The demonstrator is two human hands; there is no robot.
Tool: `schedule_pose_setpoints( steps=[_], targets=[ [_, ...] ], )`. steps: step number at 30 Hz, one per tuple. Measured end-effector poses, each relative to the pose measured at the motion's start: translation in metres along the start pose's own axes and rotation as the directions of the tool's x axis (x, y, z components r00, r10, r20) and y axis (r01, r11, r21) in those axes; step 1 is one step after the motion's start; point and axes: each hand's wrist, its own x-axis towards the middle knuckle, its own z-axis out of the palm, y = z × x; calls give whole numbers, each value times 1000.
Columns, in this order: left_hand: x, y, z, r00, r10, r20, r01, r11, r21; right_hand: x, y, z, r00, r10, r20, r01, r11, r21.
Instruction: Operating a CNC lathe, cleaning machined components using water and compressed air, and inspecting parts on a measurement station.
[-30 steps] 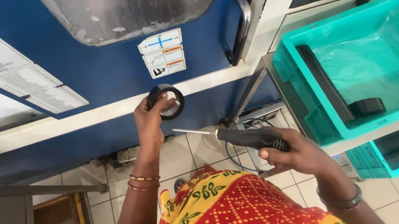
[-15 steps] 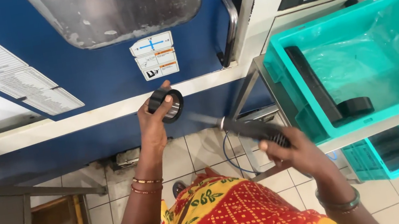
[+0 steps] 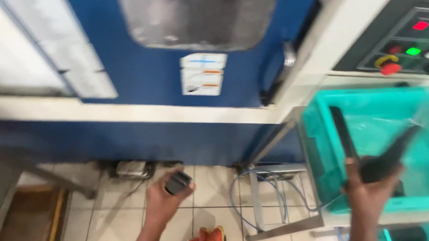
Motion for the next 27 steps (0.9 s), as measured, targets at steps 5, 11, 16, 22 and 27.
schedule_pose_setpoints(
  steps=[5, 11, 16, 22, 27],
  targets=[
    [-71, -39, -46, 958, -277, -73, 264, 953, -146, -7, 28, -3, 998, 54, -29, -56, 604, -795],
    [-149, -86, -137, 933, -256, -253, 226, 964, -143, 9, 156, -26, 986, -102, 129, 127, -22, -992],
    [-224, -135, -240, 916, -157, -368, 121, 986, -118, -110, 55, 83, 954, -41, 296, 299, 191, -935],
    [-309, -172, -349, 838, -319, -443, 240, 944, -225, -364, -40, 281, 209, 334, 919, 513, 763, -394],
    [-353, -208, -425, 732, -493, -470, -27, 669, -743, -534, -223, 381, -390, -35, 920, 397, 896, 202]
  ],
)
